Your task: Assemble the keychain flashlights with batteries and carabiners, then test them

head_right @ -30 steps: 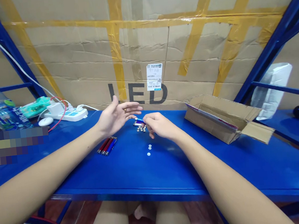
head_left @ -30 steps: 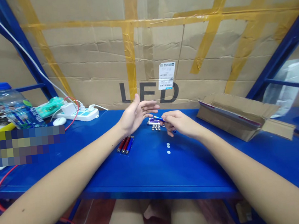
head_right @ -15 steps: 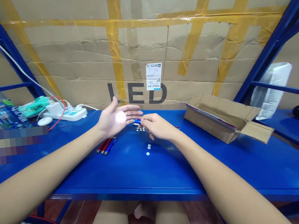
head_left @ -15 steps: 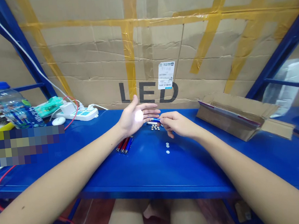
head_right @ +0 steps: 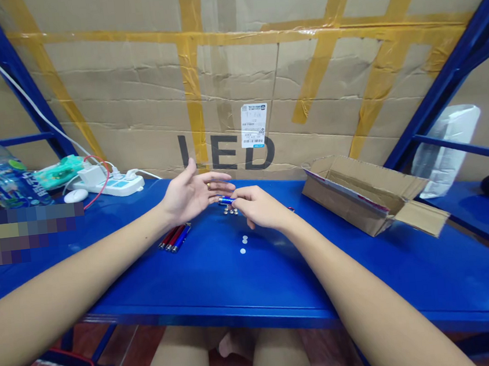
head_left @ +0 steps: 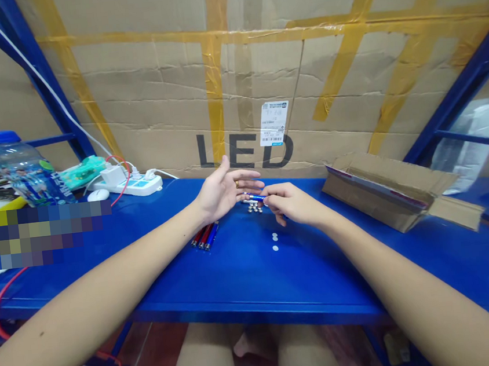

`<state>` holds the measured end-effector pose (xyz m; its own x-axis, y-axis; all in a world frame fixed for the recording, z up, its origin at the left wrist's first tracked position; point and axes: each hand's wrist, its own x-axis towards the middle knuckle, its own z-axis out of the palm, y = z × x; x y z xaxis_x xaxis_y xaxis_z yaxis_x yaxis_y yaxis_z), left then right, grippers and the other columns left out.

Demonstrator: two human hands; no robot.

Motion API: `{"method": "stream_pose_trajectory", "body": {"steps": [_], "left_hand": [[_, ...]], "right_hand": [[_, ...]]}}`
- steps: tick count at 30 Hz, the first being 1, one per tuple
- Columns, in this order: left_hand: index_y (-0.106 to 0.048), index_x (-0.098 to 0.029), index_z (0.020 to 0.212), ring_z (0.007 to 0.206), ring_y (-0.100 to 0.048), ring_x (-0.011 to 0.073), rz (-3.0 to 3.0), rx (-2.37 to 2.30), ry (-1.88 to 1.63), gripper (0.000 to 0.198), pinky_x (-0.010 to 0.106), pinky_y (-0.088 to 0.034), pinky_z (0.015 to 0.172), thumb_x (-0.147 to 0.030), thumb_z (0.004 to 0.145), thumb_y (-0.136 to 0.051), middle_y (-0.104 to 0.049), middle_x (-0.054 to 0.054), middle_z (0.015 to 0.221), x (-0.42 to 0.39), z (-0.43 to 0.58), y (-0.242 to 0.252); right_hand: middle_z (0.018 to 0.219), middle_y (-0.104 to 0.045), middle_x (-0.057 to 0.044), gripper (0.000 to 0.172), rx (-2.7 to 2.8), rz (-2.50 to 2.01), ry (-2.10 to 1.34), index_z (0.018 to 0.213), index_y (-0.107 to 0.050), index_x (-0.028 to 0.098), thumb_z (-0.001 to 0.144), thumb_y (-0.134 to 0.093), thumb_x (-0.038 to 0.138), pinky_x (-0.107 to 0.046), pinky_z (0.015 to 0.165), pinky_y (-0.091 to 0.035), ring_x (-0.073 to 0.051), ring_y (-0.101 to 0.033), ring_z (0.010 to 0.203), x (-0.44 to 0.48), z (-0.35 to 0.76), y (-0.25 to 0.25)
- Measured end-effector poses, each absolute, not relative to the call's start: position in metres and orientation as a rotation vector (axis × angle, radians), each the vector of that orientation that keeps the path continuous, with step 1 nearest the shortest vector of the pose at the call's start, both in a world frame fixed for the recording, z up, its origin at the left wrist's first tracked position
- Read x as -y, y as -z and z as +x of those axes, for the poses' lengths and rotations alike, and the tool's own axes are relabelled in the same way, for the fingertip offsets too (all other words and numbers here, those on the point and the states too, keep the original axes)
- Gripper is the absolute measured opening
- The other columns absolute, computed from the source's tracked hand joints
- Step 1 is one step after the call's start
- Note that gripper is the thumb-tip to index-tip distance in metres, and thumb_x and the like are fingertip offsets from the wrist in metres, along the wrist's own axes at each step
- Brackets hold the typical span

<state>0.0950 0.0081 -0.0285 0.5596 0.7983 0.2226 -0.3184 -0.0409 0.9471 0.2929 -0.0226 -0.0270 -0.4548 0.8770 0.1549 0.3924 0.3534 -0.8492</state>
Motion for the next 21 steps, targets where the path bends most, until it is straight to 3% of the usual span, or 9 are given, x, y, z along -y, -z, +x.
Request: {"method": "stream_pose_trajectory", "body": {"steps": [21], "left_hand": [[-0.071, -0.012, 0.11, 0.112, -0.062, 0.0335, 1.317, -0.481, -0.972, 0.081, 0.044, -0.045, 0.095, -0.079, 0.085, -0.033, -0.072, 0.019, 0.11, -0.0101, 0.0951, 0.0305]], "right_hand": [[0.044, -0.046, 0.006, 0.018, 2.1, -1.171, -0.813, 0.066, -0.05, 0.02, 0.083, -0.042, 0.017, -0.025, 0.046, -0.035, -0.011, -0.046, 0.038, 0.0249, 0.2941, 0.0221]]}}
